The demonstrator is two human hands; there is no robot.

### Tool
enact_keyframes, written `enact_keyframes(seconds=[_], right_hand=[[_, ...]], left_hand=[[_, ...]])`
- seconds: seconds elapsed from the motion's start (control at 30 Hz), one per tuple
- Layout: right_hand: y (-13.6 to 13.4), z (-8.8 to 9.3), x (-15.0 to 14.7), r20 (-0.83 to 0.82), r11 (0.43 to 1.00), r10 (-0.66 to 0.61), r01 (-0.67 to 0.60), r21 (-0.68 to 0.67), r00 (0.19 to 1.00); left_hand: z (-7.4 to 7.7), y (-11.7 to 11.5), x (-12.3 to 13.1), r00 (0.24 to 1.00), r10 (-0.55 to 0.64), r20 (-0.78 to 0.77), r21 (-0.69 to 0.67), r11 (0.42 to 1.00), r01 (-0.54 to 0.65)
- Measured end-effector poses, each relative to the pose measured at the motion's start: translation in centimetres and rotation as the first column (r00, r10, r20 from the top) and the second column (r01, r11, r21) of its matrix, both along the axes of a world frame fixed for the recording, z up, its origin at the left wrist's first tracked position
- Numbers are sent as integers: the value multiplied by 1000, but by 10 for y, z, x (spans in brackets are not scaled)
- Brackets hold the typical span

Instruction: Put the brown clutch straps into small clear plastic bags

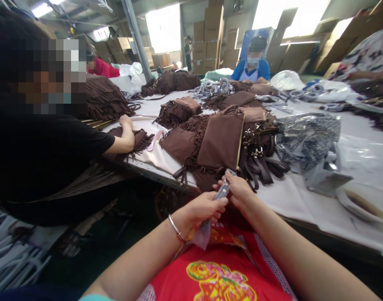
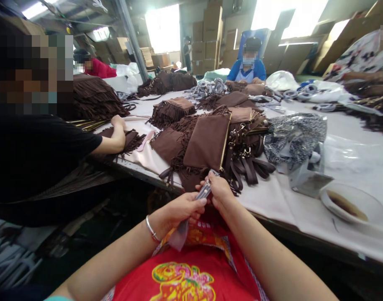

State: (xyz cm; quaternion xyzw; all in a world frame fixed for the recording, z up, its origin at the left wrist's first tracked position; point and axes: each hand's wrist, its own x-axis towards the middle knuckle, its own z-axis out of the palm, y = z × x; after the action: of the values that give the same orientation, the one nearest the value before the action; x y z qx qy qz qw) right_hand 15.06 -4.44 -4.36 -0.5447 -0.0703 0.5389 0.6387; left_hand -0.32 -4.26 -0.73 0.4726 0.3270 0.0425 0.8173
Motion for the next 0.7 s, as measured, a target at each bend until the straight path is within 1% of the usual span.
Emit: enact_keyframes(seconds=[0.07,0.13,0.2,0.27,0.37,0.4,0.47,0.53,0.57,0.63,0.7], right_hand=[[-2,2,1,-10,1000,-22,22,-21,1000],[-2,3,4,-16,999,-39,39,-18,999],[-1,4,6,-27,998,-55,55,-15,998],[1,4,7,-44,997,-72,71,-17,996],[2,4,7,-68,997,-83,82,-15,994],[1,4,7,-74,997,-81,80,-10,994],[-1,5,7,-81,997,-70,71,5,994],[-3,5,5,-75,998,-58,60,24,995],[-4,6,4,-68,998,-52,54,32,996],[-6,7,0,-55,998,-45,47,33,997],[-7,8,-5,-47,999,-41,42,15,998]], left_hand=[[-3,3,-17,998,-64,26,-97,993,66],[-8,1,-31,992,-120,49,-187,974,127],[-11,-5,-38,988,-146,39,-213,965,152],[-12,-13,-39,994,-107,-18,-157,982,103],[-12,-20,-38,994,-8,-105,-7,1000,7],[-13,-20,-39,993,4,-119,27,1000,-1],[-13,-15,-40,994,-44,-96,54,997,50],[-13,-4,-36,993,-121,-12,42,992,122],[-13,2,-32,990,-136,33,25,990,135],[-12,14,-15,991,-106,76,-33,994,109],[-11,22,7,999,-22,46,-87,996,26]])
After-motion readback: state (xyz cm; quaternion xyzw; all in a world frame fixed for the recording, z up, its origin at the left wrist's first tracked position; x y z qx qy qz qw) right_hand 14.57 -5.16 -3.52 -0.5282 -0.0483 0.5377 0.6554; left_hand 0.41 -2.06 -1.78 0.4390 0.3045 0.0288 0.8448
